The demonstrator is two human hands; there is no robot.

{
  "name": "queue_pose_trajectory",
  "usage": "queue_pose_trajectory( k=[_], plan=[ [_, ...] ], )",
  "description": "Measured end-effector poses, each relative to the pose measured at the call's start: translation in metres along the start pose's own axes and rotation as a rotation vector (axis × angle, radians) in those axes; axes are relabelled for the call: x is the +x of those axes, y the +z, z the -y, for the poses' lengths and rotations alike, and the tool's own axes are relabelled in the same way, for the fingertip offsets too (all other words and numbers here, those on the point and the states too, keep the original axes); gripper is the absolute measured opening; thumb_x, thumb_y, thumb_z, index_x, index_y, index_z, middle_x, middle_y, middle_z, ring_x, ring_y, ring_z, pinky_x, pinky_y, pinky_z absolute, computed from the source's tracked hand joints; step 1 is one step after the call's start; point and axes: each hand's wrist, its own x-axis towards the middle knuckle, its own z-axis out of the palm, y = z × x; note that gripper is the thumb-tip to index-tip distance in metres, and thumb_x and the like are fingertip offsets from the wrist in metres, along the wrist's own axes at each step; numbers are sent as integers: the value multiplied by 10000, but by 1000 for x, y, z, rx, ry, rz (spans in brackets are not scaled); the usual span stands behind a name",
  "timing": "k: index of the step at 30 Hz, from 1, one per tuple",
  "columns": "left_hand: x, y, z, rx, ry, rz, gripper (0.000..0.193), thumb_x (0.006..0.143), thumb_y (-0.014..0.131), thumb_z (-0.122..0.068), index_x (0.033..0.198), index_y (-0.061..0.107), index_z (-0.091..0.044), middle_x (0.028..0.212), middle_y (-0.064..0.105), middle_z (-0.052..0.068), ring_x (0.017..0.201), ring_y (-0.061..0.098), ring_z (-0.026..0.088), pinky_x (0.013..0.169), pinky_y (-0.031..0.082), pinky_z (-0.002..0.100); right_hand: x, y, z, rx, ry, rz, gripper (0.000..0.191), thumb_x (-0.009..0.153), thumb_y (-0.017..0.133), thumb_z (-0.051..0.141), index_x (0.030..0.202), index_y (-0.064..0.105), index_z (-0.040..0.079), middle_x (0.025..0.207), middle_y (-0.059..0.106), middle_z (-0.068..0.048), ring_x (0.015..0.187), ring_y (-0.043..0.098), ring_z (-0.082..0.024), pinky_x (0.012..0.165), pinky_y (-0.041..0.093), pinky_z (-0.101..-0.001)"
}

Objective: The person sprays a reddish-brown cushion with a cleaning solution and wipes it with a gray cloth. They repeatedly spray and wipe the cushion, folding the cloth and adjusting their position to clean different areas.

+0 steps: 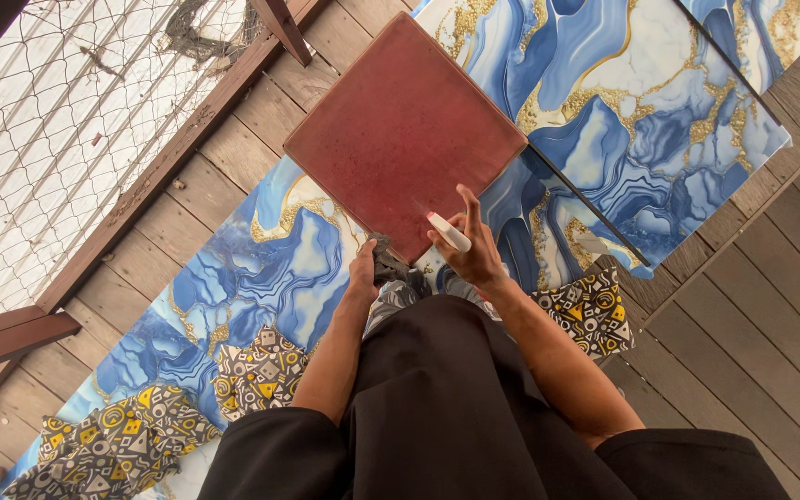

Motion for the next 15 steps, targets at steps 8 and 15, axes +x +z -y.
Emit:
queue_pose_trajectory(
  k=[8,15],
  plan=[
    [15,-11,7,11,-10,6,365,908,698,-363,1106,638,-62,903,659,75,743,686,239,653,611,423,-15,-8,-6,18,120,17,281,931,774,226,1099,647,42,888,754,-116,778,753,-239,677,576,-362],
    [14,-10,8,64,-15,-11,377,898,694,-382,1103,639,-70,896,674,87,718,693,252,616,596,422,-22,-14,-11,-109,280,-83,263,879,761,261,944,696,15,836,741,-134,735,729,-260,669,557,-375]
  ],
)
